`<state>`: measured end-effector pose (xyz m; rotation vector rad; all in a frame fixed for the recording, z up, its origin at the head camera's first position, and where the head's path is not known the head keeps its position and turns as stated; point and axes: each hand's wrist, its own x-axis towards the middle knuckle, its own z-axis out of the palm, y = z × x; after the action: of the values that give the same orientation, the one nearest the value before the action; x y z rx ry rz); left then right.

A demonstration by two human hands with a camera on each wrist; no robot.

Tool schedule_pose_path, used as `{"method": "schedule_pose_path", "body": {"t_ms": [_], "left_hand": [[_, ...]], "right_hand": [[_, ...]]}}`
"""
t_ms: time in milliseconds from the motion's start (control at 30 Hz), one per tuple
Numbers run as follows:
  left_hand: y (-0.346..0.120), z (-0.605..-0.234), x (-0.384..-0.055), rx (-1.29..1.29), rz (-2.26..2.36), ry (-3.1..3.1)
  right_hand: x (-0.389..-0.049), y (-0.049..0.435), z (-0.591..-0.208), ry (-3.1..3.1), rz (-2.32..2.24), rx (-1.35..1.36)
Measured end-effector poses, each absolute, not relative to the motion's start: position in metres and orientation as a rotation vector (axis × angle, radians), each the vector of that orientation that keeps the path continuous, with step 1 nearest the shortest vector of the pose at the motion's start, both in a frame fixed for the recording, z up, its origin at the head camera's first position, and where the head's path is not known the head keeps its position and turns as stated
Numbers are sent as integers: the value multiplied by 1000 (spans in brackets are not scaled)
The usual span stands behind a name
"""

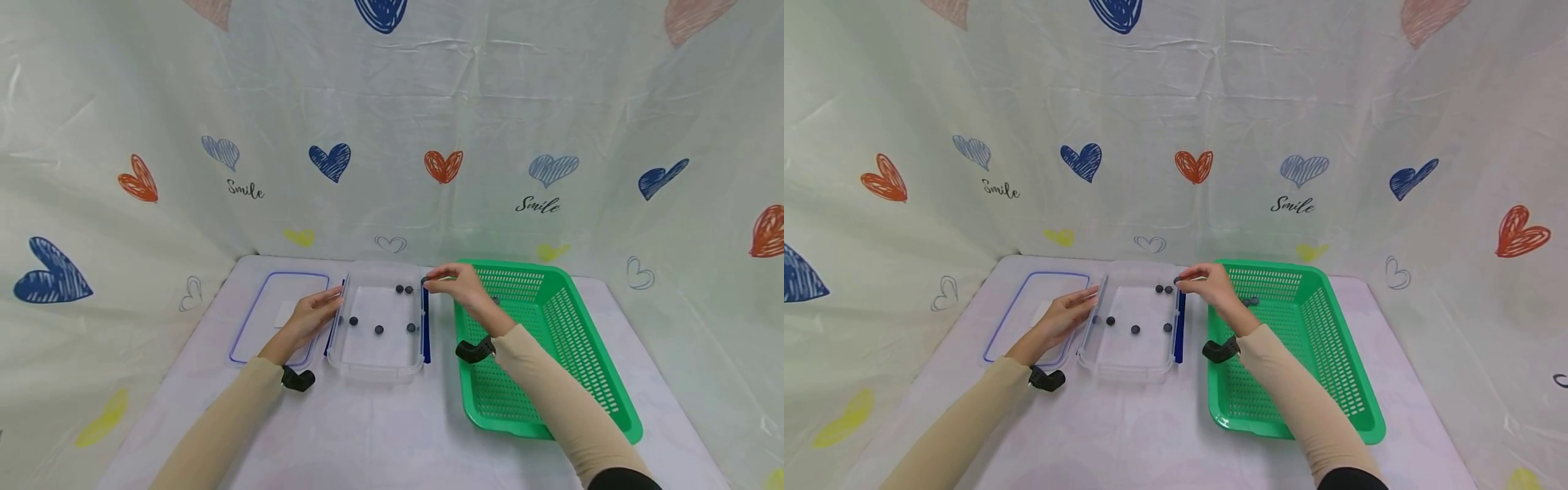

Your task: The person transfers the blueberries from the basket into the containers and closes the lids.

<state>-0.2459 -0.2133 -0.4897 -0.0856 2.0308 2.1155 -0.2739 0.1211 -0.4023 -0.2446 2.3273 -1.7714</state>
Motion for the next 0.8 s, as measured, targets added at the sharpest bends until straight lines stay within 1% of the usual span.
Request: {"method": "schedule_pose_path", "body": {"t_ms": [467, 800], "left_hand": [[-215, -495, -244, -59, 2144, 2010], [-215, -493, -247, -62, 2137, 2019]], "right_hand": [[-271, 103, -417, 2312, -1745, -317], [-270, 96, -420, 2323, -1697, -347]]}}
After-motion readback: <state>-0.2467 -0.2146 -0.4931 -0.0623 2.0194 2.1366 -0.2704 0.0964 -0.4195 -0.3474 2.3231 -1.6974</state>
